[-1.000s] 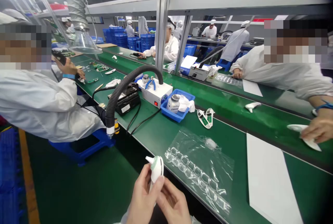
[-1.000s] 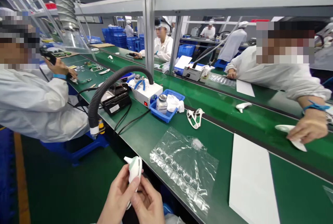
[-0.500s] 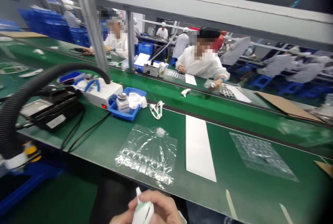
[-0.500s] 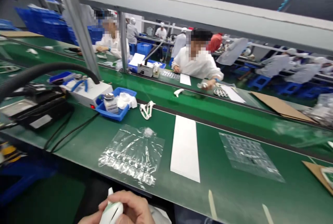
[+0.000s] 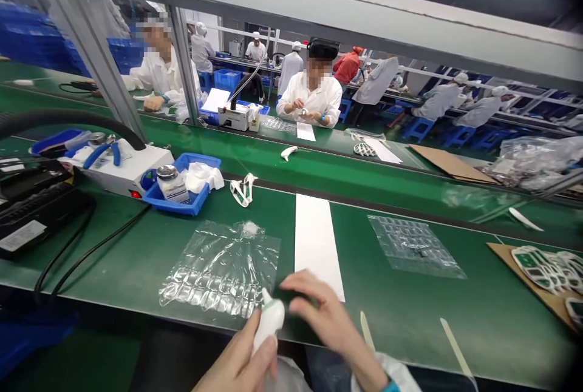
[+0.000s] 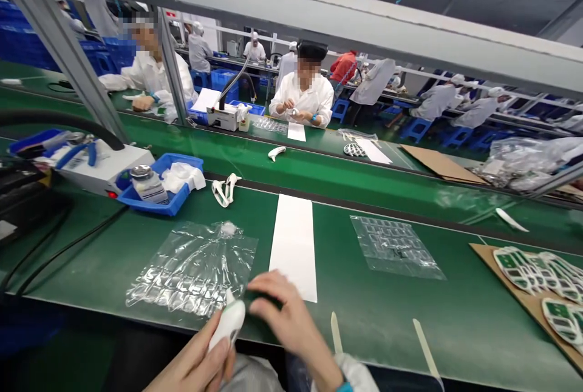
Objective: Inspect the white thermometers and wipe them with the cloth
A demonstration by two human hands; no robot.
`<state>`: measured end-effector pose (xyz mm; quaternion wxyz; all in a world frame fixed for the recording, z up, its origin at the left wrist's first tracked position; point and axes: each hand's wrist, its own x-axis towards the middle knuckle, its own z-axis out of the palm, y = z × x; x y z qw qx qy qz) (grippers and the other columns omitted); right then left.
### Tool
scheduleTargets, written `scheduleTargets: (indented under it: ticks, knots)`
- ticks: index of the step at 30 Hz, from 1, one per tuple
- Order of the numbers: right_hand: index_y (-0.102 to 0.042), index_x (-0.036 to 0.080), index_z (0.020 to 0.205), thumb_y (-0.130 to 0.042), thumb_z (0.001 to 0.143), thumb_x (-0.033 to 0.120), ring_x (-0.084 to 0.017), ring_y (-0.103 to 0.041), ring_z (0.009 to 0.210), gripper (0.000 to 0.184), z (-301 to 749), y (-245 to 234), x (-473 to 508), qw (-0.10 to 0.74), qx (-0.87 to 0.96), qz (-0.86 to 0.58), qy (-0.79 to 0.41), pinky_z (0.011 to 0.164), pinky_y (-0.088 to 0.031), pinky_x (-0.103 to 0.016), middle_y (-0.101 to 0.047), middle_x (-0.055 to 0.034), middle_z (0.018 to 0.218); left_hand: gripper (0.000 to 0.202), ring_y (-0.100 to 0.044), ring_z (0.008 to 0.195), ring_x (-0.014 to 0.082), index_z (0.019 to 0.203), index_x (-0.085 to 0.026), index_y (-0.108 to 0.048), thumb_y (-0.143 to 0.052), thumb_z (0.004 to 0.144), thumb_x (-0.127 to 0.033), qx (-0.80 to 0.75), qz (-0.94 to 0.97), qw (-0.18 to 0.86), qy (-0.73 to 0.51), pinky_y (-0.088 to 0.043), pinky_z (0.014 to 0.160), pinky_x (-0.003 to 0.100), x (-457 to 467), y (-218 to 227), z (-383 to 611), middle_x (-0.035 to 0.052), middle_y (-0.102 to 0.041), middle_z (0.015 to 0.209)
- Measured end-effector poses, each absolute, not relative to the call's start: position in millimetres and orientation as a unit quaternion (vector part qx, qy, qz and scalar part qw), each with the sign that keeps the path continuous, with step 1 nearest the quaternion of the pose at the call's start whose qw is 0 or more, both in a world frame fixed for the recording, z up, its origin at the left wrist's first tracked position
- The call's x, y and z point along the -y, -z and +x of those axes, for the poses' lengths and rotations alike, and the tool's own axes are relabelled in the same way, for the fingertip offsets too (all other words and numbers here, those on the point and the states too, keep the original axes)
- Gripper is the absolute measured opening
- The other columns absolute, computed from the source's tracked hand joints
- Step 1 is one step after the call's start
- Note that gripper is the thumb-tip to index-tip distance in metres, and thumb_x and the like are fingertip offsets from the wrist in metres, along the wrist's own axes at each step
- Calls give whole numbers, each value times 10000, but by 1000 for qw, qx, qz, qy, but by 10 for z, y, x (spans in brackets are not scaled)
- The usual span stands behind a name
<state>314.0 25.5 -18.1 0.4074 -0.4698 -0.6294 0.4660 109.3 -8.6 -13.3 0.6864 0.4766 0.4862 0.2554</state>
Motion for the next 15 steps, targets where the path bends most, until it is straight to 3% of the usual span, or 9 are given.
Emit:
scheduleTargets:
  ticks: [2, 5, 7, 15]
  knots:
    - [-739, 264, 945, -590, 895, 349, -241, -559, 916, 178, 3429, 252, -491, 389, 677, -526, -337, 852, -400, -406, -645, -63, 924, 598, -643, 667, 193, 1192, -162, -574, -544, 813, -623, -437, 409, 742, -303, -537, 698, 326, -52, 150, 1336, 70, -692, 830]
    - [-725, 243, 877, -559, 892, 246, -222, -533, 835, 167, 3677, 461, -711, 348, 709, -554, -263, 787, -397, -385, -607, -50, 838, 639, -655, 1023, 271, 1165, -140, -567, -648, 747, -617, -422, 310, 766, -373, -515, 931, 372, -238, 188, 1638, 152, -685, 1092]
    - [-710, 232, 859, -564, 880, 212, -215, -527, 832, 148, 3717, 560, -761, 333, 716, -557, -257, 778, -399, -375, -598, -42, 827, 670, -611, 1142, 293, 1180, -137, -565, -691, 716, -604, -420, 272, 776, -384, -447, 1042, 391, -319, 207, 1750, 180, -658, 1199]
    - [-559, 206, 736, -540, 855, 169, -212, -496, 821, 126, 3611, 506, -748, 310, 686, -602, -268, 792, -357, -377, -563, -21, 795, 568, -574, 1209, 295, 1216, -132, -557, -633, 812, -525, -425, 254, 777, -388, -406, 1089, 409, -351, 238, 1800, 188, -613, 1297]
